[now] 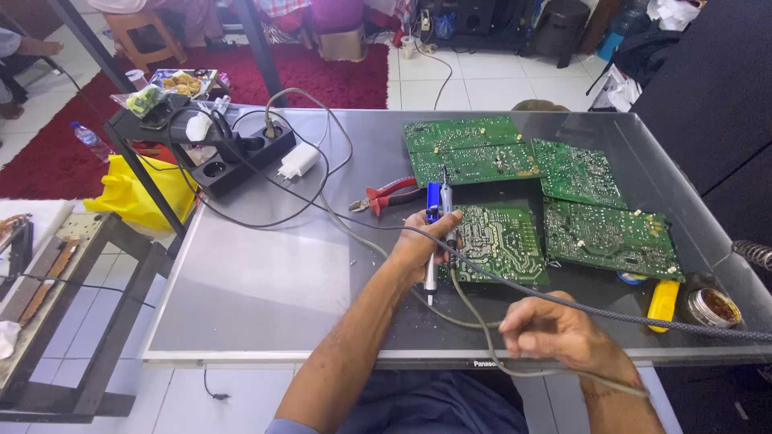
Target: Soldering and desoldering components on electronic circuit boards using a soldering iron and a desoldering pump.
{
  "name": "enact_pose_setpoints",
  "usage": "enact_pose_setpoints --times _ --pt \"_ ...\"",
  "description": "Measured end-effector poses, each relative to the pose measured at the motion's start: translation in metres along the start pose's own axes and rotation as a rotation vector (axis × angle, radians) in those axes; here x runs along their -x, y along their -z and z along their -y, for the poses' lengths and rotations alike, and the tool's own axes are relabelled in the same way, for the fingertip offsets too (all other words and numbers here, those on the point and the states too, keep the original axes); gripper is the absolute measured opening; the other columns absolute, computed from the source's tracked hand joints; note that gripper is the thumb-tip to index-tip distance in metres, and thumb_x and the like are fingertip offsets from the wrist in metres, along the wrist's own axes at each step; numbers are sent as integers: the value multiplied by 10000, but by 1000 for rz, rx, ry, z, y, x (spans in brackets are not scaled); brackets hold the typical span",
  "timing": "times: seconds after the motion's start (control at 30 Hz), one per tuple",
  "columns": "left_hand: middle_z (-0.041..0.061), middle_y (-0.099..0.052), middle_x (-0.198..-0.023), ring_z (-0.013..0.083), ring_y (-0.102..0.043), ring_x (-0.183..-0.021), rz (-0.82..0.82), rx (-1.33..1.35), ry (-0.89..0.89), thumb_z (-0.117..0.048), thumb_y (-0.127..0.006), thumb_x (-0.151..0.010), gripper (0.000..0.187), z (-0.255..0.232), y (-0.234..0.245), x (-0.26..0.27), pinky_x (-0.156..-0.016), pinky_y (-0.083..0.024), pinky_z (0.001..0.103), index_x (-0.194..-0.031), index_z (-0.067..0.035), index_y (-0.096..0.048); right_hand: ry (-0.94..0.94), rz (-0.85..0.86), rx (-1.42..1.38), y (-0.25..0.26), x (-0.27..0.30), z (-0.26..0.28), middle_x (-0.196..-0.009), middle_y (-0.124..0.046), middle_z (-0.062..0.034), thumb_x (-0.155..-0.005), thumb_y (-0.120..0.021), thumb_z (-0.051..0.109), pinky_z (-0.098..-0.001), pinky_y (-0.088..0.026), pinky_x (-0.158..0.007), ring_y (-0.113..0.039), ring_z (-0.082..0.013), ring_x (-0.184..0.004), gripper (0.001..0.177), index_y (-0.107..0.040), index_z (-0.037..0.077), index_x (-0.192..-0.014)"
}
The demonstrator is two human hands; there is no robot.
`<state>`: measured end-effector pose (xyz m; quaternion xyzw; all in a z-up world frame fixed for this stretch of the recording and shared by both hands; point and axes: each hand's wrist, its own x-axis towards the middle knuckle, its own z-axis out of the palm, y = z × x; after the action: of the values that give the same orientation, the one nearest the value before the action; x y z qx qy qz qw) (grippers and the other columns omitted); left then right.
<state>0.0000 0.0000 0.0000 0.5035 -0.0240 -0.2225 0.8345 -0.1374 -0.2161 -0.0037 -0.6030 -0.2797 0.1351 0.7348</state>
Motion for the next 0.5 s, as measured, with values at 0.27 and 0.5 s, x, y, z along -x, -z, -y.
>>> enact_pose_setpoints --times 0.27,0.5 --pt "110 -629 -671 105 -493 -327 -24 -86 -13 -216 -695 -894 296 3 -1 -4 -242 -338 200 -994 -51 -470 -479 -589 829 -12 57 -3 -486 -636 19 -733 -809 196 -262 -388 -463 -476 -91 -464 114 -877 104 -729" --pt "131 -613 -617 136 -487 -325 -9 -110 -49 -214 -713 -873 338 16 -2 -6 -248 -353 225 -980 -53 -436 -768 -601 528 1 98 -35 -466 -699 -150 -794 -817 66 -327 -518 -462 -602 -206 -439 234 -739 -57 -610"
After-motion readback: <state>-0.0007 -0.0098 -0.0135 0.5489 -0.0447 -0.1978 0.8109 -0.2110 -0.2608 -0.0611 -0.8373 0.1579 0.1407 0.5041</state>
